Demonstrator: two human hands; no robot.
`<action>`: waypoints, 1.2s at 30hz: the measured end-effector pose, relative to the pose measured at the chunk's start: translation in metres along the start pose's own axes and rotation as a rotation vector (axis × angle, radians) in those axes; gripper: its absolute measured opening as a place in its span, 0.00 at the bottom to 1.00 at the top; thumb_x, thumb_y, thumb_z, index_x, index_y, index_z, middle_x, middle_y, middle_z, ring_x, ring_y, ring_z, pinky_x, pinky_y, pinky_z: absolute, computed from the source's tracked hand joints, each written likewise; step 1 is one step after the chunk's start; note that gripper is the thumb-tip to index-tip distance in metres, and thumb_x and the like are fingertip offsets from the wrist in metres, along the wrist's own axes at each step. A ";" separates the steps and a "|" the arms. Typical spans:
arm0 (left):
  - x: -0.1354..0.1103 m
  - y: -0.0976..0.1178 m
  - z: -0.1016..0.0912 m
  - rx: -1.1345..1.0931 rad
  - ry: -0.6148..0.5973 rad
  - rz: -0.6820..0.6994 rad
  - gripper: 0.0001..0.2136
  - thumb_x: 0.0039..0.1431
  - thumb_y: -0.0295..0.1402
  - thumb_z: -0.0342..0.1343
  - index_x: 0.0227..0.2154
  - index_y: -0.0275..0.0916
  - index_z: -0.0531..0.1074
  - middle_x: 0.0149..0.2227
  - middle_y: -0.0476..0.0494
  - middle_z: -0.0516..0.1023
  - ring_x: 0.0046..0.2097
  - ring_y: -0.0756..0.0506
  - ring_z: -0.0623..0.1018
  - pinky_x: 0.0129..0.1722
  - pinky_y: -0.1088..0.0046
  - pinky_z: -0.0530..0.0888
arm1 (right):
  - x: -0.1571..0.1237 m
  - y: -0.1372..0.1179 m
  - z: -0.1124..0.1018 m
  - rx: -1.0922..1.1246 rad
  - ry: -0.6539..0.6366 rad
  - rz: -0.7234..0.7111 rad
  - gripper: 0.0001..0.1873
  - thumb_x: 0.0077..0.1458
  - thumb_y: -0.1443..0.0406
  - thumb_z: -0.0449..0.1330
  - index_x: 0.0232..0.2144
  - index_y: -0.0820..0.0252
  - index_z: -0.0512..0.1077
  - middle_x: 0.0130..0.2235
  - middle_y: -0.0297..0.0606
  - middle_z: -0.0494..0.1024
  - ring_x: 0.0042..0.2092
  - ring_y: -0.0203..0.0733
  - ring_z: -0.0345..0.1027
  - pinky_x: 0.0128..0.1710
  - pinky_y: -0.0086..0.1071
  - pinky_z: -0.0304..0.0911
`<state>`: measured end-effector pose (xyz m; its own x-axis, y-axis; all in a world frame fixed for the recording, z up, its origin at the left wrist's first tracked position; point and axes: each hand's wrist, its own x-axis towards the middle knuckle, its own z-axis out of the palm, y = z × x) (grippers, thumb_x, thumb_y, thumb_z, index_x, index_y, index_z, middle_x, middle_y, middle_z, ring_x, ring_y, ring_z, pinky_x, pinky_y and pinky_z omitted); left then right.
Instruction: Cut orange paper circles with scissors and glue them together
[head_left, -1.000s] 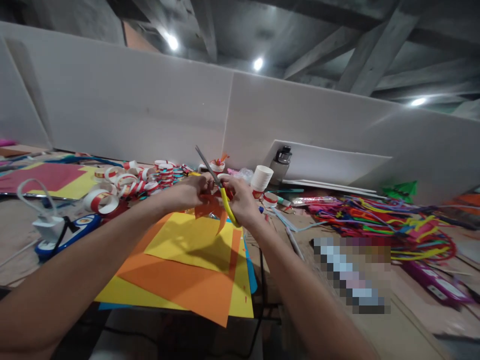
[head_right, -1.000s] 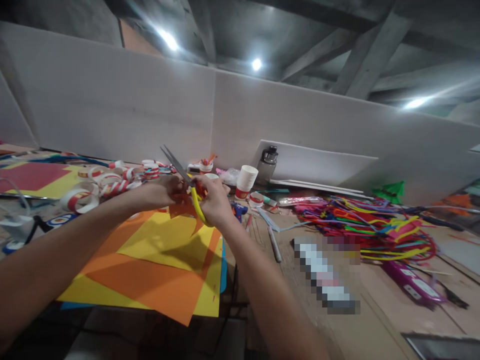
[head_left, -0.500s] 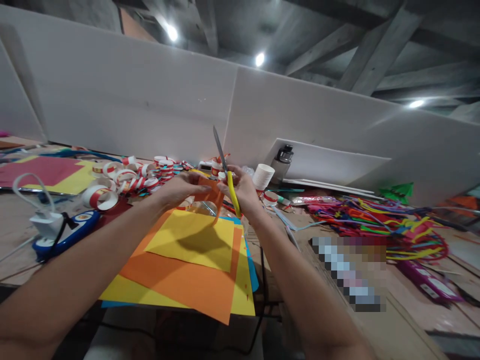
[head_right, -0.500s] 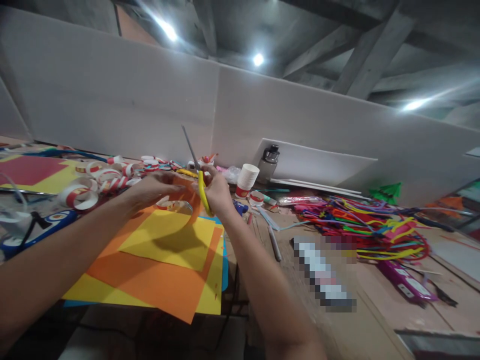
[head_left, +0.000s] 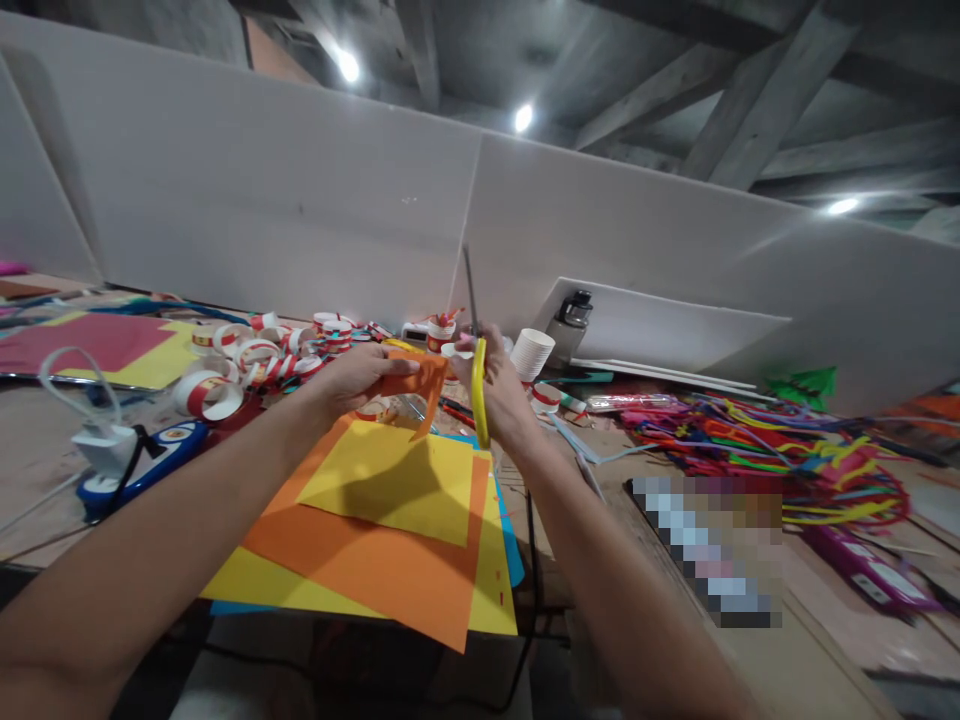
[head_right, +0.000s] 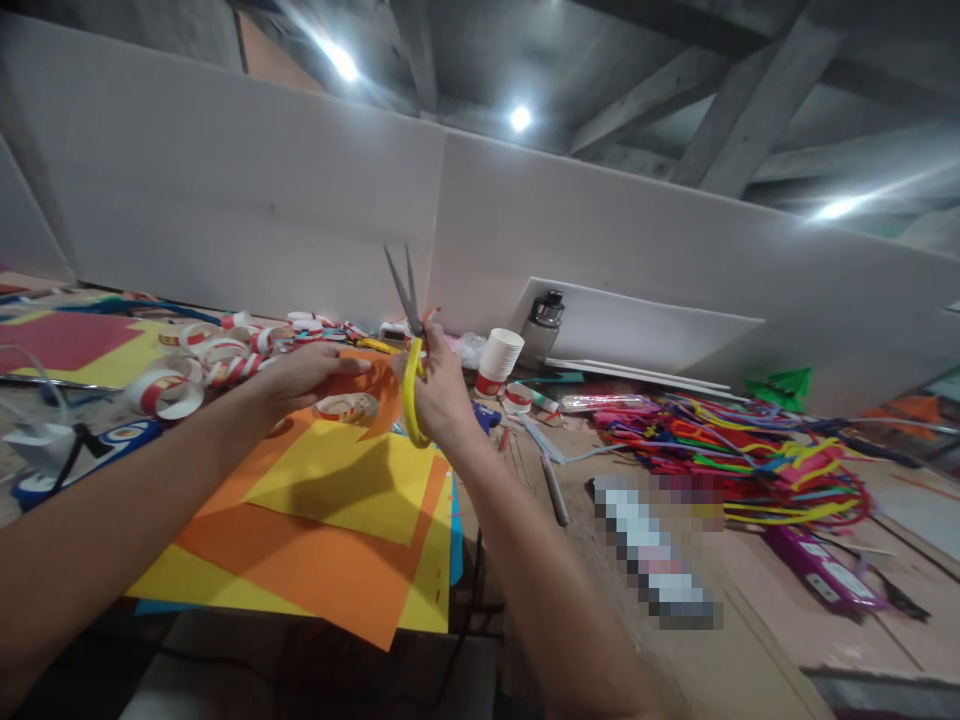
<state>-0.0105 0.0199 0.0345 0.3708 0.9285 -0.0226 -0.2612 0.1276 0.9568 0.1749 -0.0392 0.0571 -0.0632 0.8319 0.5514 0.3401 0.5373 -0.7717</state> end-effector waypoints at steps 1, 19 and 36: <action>0.000 0.001 0.001 -0.031 0.008 -0.020 0.03 0.43 0.22 0.66 0.24 0.31 0.78 0.26 0.39 0.81 0.28 0.48 0.79 0.31 0.75 0.77 | -0.005 -0.003 -0.001 0.003 -0.024 0.006 0.14 0.59 0.58 0.59 0.46 0.54 0.69 0.41 0.37 0.73 0.42 0.41 0.68 0.47 0.36 0.66; 0.014 0.016 0.009 -0.324 0.270 0.031 0.04 0.48 0.19 0.59 0.25 0.32 0.75 0.22 0.43 0.79 0.23 0.48 0.78 0.26 0.74 0.77 | -0.045 -0.005 0.006 0.013 -0.307 0.471 0.20 0.56 0.48 0.60 0.30 0.57 0.62 0.22 0.27 0.64 0.18 0.32 0.62 0.12 0.24 0.59; 0.022 -0.001 0.000 -0.319 0.297 0.289 0.04 0.45 0.22 0.62 0.24 0.34 0.74 0.24 0.47 0.79 0.28 0.49 0.78 0.35 0.73 0.77 | -0.045 0.000 0.003 -0.015 -0.322 0.552 0.22 0.57 0.46 0.60 0.28 0.56 0.61 0.20 0.28 0.65 0.16 0.31 0.60 0.10 0.23 0.54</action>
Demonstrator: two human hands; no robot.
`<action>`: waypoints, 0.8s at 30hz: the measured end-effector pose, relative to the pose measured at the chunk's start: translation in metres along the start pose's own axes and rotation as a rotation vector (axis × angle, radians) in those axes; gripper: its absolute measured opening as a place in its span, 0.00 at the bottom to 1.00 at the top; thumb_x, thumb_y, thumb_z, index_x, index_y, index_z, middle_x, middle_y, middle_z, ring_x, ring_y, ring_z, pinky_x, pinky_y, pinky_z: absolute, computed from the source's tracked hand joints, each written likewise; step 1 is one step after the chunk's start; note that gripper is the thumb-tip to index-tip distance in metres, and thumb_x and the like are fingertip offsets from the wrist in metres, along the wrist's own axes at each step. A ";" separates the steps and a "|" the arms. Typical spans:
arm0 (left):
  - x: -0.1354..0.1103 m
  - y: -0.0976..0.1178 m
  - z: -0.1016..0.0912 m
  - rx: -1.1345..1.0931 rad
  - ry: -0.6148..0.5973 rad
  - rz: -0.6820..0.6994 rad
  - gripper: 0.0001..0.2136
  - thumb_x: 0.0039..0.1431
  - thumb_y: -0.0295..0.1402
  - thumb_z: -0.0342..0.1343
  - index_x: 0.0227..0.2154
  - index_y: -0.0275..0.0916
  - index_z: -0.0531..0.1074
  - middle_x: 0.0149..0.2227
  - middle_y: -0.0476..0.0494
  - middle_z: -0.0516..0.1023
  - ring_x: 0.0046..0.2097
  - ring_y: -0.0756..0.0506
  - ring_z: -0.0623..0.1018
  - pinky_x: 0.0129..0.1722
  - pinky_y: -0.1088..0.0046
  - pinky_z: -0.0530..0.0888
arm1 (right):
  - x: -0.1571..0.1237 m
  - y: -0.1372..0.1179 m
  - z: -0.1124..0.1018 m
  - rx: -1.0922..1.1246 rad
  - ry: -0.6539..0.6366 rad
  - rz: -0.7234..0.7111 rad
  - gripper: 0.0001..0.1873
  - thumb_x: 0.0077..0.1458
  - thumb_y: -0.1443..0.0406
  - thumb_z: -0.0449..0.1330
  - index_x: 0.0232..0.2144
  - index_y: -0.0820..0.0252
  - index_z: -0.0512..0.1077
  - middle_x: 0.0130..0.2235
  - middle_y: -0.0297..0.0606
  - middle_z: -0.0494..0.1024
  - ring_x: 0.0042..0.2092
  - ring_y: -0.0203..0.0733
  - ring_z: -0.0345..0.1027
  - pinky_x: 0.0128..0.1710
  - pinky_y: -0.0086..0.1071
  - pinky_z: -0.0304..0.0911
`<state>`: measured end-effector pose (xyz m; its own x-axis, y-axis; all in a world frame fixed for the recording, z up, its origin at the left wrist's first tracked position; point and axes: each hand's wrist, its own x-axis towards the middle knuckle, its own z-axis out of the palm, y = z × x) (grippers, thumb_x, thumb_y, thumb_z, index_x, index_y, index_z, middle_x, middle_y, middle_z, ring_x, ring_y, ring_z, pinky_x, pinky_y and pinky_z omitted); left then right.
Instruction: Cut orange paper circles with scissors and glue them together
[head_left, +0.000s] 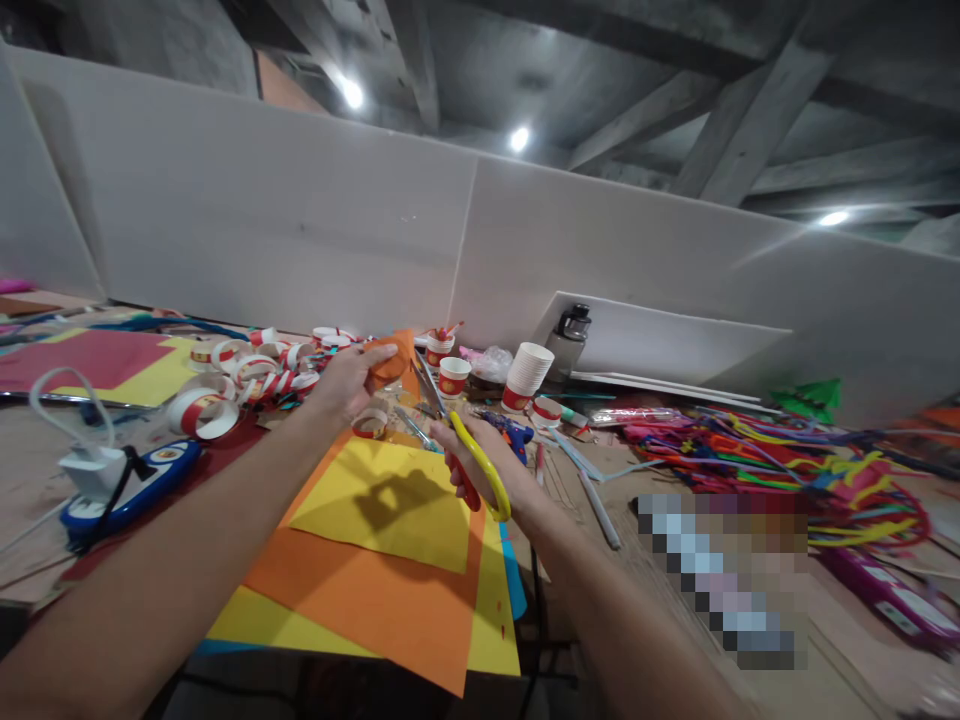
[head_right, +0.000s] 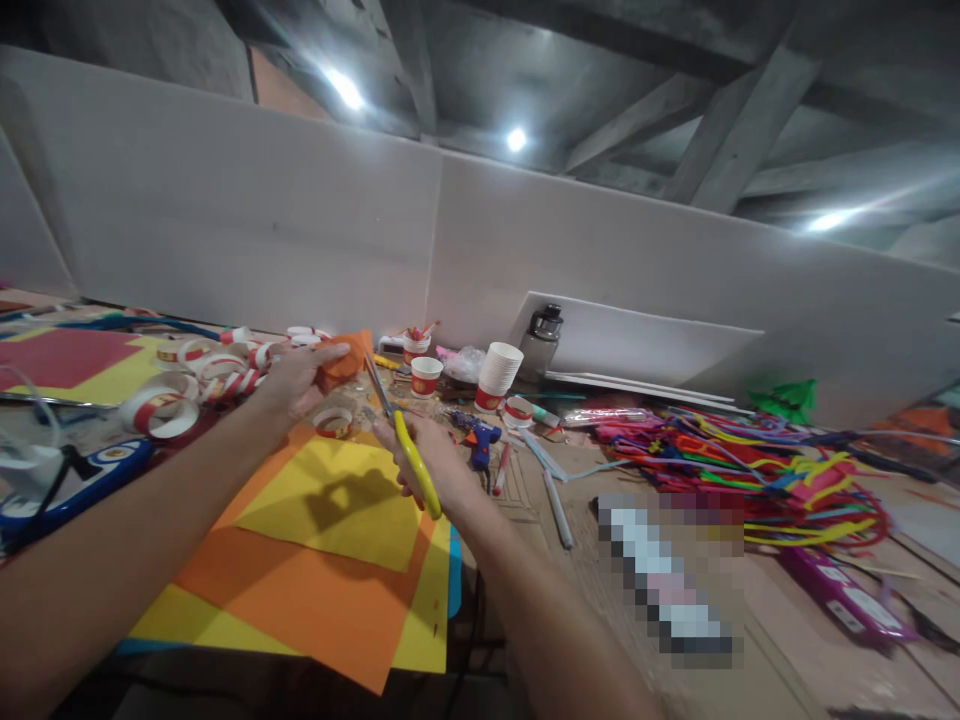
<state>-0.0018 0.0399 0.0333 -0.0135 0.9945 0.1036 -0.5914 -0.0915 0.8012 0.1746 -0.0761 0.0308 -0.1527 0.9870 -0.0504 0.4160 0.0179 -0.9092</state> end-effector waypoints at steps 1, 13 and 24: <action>0.000 -0.001 -0.002 0.012 -0.021 0.021 0.04 0.44 0.22 0.63 0.25 0.34 0.75 0.24 0.47 0.79 0.28 0.49 0.78 0.35 0.74 0.76 | 0.000 0.000 -0.001 0.005 -0.012 0.011 0.22 0.57 0.46 0.60 0.29 0.57 0.62 0.20 0.28 0.65 0.16 0.32 0.60 0.10 0.24 0.55; 0.004 -0.003 -0.009 0.079 -0.086 0.083 0.10 0.37 0.26 0.69 0.24 0.34 0.74 0.25 0.44 0.80 0.37 0.43 0.82 0.38 0.70 0.79 | -0.003 -0.003 -0.005 0.010 -0.109 0.072 0.24 0.58 0.46 0.58 0.26 0.58 0.62 0.19 0.28 0.65 0.15 0.30 0.60 0.10 0.23 0.55; 0.004 -0.004 -0.011 0.106 -0.116 0.089 0.12 0.36 0.29 0.70 0.26 0.33 0.76 0.27 0.42 0.82 0.39 0.41 0.83 0.39 0.66 0.79 | -0.003 -0.004 -0.006 0.046 -0.143 0.080 0.23 0.58 0.45 0.58 0.29 0.57 0.61 0.18 0.25 0.64 0.14 0.31 0.59 0.09 0.25 0.55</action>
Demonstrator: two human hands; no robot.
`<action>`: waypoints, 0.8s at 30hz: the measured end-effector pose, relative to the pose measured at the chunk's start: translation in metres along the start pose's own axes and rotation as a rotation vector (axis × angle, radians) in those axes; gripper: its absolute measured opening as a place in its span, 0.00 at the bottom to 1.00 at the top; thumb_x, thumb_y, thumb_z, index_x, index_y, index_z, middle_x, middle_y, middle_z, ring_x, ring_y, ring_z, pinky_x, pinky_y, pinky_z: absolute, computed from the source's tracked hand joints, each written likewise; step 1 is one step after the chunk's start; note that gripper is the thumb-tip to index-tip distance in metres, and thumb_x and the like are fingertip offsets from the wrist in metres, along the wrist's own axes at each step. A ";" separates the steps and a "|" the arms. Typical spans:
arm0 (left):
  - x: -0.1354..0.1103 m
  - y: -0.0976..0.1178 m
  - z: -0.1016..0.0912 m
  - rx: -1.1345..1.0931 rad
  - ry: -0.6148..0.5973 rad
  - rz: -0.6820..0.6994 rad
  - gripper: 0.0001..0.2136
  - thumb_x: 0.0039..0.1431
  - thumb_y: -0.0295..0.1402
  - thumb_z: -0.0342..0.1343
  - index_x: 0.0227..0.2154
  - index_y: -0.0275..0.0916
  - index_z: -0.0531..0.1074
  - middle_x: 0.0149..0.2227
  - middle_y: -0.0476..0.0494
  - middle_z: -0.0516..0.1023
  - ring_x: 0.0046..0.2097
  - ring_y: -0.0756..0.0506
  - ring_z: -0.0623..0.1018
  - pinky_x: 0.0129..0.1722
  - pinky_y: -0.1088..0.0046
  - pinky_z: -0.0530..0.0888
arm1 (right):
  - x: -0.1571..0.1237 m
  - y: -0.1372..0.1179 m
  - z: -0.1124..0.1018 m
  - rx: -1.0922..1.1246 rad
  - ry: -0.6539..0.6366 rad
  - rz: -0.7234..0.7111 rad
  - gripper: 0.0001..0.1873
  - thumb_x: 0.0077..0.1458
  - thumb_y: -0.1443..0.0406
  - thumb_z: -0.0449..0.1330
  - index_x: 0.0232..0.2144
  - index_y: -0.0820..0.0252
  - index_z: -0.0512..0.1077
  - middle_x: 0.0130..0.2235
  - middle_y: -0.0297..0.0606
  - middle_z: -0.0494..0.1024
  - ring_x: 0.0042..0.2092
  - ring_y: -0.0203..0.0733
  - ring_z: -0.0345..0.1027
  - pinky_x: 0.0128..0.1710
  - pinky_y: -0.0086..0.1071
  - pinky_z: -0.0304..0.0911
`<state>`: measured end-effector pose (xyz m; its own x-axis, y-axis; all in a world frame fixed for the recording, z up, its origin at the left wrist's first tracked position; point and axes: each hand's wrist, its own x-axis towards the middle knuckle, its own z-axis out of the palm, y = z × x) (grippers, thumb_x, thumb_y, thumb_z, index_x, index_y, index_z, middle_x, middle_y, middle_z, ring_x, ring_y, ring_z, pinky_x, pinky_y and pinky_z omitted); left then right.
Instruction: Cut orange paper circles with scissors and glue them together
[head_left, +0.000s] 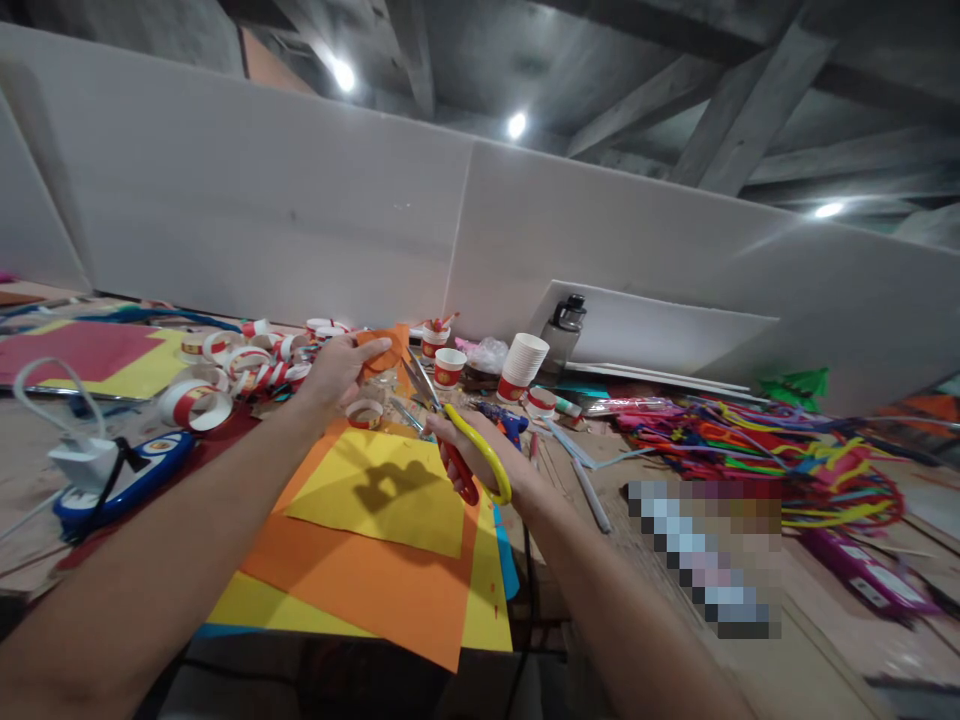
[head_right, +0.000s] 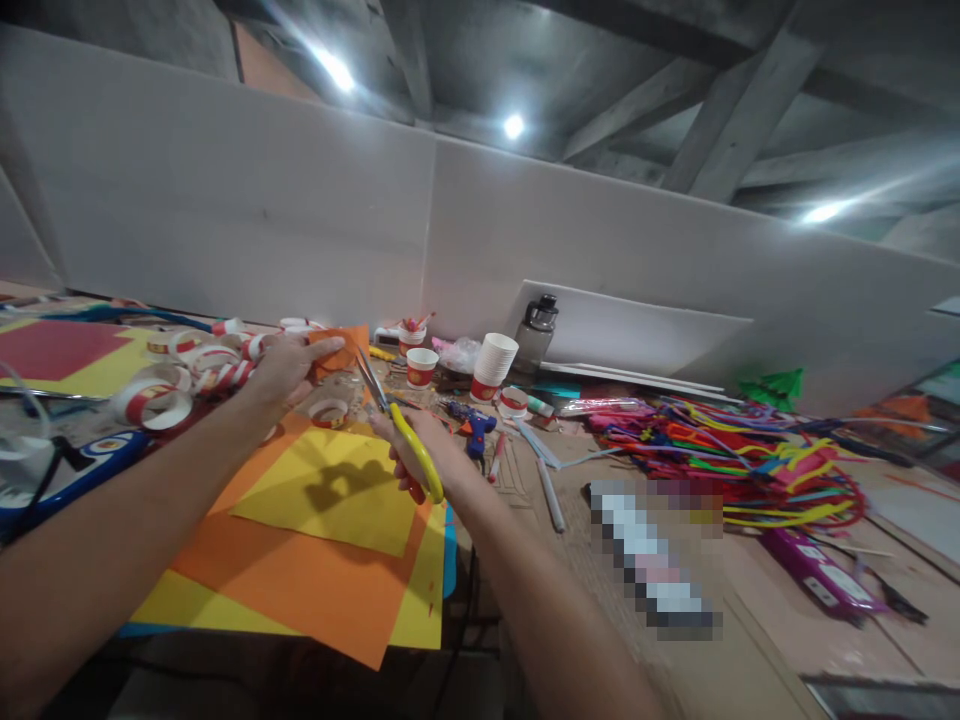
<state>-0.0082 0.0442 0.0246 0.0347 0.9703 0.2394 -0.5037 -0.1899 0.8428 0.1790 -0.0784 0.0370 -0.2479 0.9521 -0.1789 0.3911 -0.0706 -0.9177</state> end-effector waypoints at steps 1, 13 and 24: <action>0.001 0.000 -0.001 0.012 -0.001 0.010 0.12 0.35 0.29 0.71 0.26 0.33 0.76 0.27 0.42 0.82 0.39 0.41 0.83 0.39 0.66 0.79 | -0.001 -0.001 0.000 -0.003 0.000 -0.006 0.22 0.59 0.46 0.58 0.29 0.57 0.61 0.17 0.24 0.64 0.13 0.31 0.58 0.09 0.25 0.54; 0.000 -0.001 -0.006 0.071 -0.056 0.028 0.15 0.37 0.32 0.71 0.30 0.34 0.77 0.28 0.44 0.81 0.38 0.42 0.82 0.39 0.69 0.78 | -0.010 -0.014 0.000 -0.025 -0.001 -0.009 0.21 0.58 0.49 0.60 0.26 0.57 0.60 0.14 0.23 0.61 0.12 0.28 0.56 0.10 0.23 0.49; 0.003 -0.004 -0.009 0.052 -0.011 0.053 0.14 0.38 0.31 0.71 0.31 0.34 0.77 0.27 0.45 0.81 0.35 0.44 0.82 0.37 0.70 0.78 | 0.000 0.001 -0.001 -0.008 -0.043 -0.020 0.24 0.58 0.43 0.57 0.29 0.56 0.61 0.16 0.24 0.63 0.13 0.32 0.58 0.09 0.26 0.55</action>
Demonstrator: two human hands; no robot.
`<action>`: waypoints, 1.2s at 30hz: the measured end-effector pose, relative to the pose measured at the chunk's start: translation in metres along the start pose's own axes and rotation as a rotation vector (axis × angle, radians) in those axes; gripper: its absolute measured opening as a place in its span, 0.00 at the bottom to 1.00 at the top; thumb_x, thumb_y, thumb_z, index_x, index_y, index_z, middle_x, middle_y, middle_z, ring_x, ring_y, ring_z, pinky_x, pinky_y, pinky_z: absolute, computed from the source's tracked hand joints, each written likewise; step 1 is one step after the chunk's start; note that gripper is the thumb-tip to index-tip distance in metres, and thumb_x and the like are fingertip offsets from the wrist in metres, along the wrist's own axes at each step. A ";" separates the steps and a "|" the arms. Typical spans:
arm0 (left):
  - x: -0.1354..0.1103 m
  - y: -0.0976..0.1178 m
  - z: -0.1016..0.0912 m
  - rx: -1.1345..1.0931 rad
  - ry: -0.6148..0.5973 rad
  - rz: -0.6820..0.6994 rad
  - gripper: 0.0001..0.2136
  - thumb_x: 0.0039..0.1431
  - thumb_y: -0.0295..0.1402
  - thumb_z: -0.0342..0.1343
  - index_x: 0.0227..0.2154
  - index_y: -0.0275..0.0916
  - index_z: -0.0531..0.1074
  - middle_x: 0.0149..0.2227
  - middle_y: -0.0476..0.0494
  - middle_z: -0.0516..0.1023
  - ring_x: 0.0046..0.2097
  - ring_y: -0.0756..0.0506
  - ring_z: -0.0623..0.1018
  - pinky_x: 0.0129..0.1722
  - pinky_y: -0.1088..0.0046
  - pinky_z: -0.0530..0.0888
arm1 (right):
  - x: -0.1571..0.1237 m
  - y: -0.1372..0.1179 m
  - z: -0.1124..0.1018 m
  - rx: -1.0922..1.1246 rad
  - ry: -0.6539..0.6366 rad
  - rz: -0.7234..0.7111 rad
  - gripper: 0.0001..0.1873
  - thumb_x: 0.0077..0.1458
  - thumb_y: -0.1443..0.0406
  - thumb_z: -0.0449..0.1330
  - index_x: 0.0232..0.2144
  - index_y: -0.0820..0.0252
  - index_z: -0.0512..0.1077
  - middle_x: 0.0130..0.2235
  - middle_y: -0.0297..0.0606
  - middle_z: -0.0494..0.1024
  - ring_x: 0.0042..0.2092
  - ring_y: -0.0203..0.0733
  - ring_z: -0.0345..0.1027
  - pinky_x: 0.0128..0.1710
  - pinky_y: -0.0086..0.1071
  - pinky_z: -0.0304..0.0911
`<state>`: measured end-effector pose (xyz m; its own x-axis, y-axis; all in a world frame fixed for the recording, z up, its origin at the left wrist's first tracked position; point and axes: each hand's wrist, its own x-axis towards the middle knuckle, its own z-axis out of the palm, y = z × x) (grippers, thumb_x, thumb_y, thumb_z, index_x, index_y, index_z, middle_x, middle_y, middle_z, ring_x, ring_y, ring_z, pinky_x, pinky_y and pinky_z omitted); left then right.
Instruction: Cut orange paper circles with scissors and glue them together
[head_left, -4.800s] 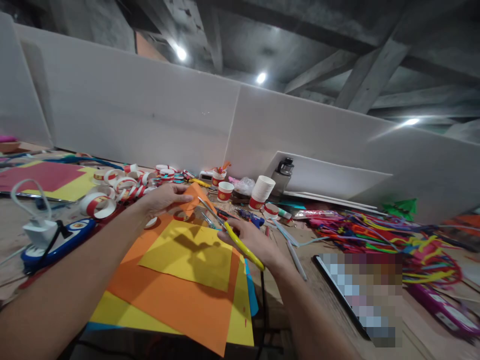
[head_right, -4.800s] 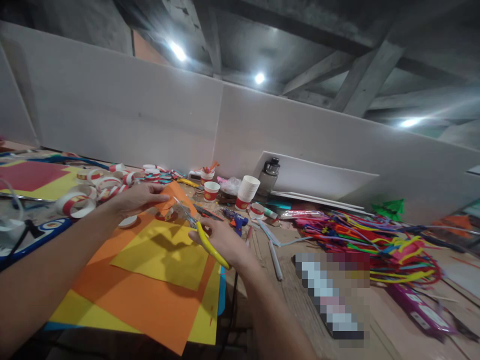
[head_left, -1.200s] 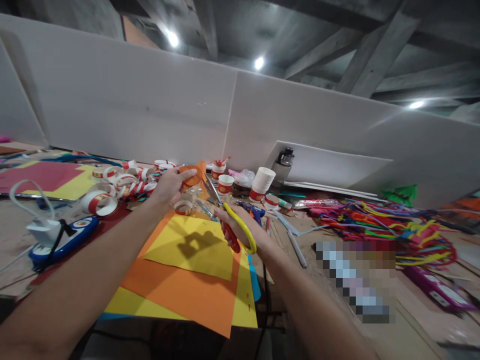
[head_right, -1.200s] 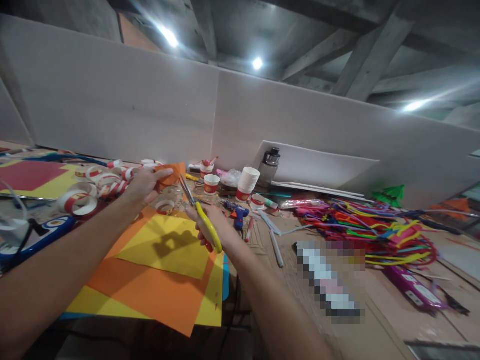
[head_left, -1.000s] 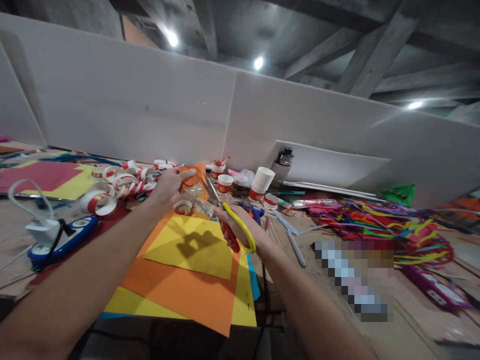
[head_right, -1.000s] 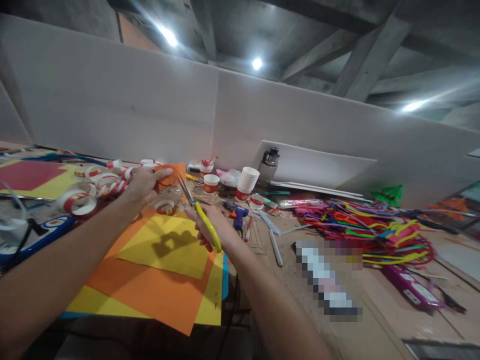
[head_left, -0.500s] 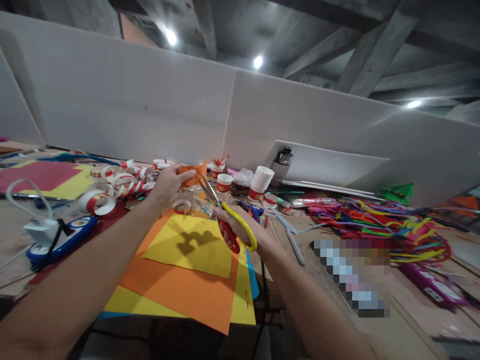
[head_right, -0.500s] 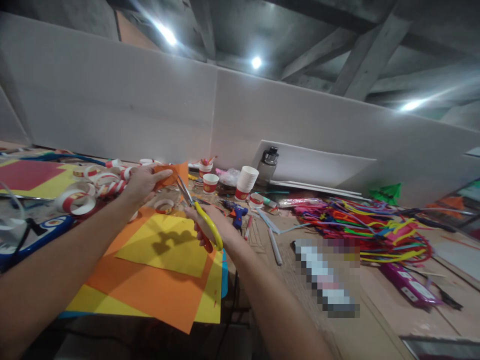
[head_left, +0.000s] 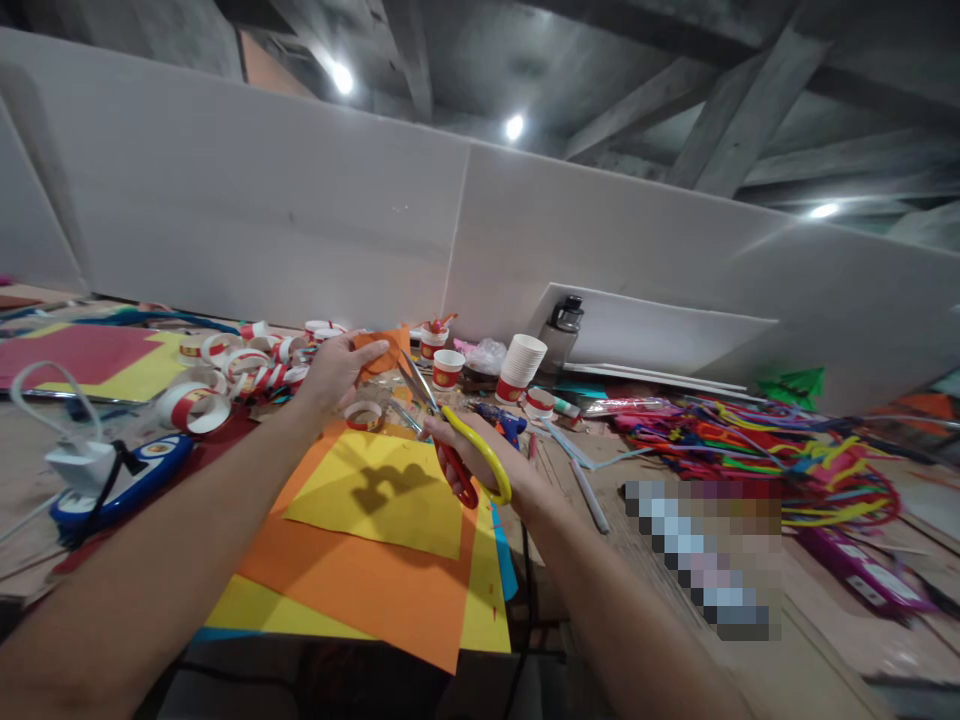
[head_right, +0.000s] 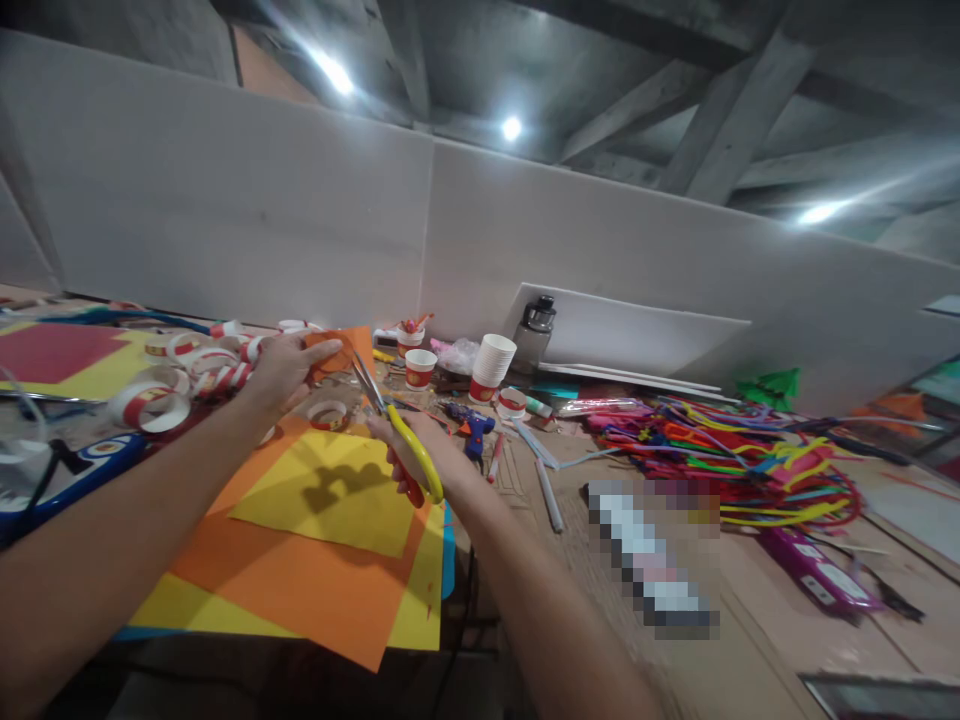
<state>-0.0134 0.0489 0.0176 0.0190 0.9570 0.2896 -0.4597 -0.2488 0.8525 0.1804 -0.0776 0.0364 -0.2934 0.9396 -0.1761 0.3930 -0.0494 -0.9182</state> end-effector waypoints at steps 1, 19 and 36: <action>0.000 0.000 -0.001 0.003 -0.005 0.000 0.15 0.39 0.31 0.71 0.32 0.34 0.77 0.28 0.45 0.81 0.34 0.44 0.82 0.36 0.70 0.78 | 0.001 0.002 0.000 0.006 -0.001 0.001 0.24 0.58 0.43 0.57 0.30 0.56 0.61 0.16 0.23 0.63 0.13 0.32 0.58 0.09 0.26 0.55; -0.011 0.001 0.008 -0.070 -0.021 -0.110 0.11 0.39 0.28 0.69 0.28 0.35 0.75 0.28 0.42 0.82 0.38 0.40 0.83 0.39 0.65 0.80 | 0.006 0.010 0.004 0.054 0.007 -0.070 0.26 0.58 0.42 0.54 0.28 0.57 0.60 0.16 0.24 0.63 0.13 0.32 0.58 0.10 0.25 0.55; -0.026 -0.008 0.030 -0.244 0.022 -0.243 0.05 0.49 0.22 0.61 0.30 0.31 0.77 0.31 0.41 0.83 0.31 0.48 0.81 0.35 0.74 0.78 | 0.031 0.033 0.015 0.048 0.185 -0.200 0.23 0.61 0.46 0.54 0.28 0.57 0.59 0.19 0.25 0.62 0.17 0.29 0.55 0.14 0.23 0.54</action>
<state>0.0163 0.0210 0.0164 0.1364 0.9875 0.0792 -0.6429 0.0274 0.7655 0.1714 -0.0551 -0.0051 -0.1955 0.9779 0.0736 0.3003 0.1312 -0.9448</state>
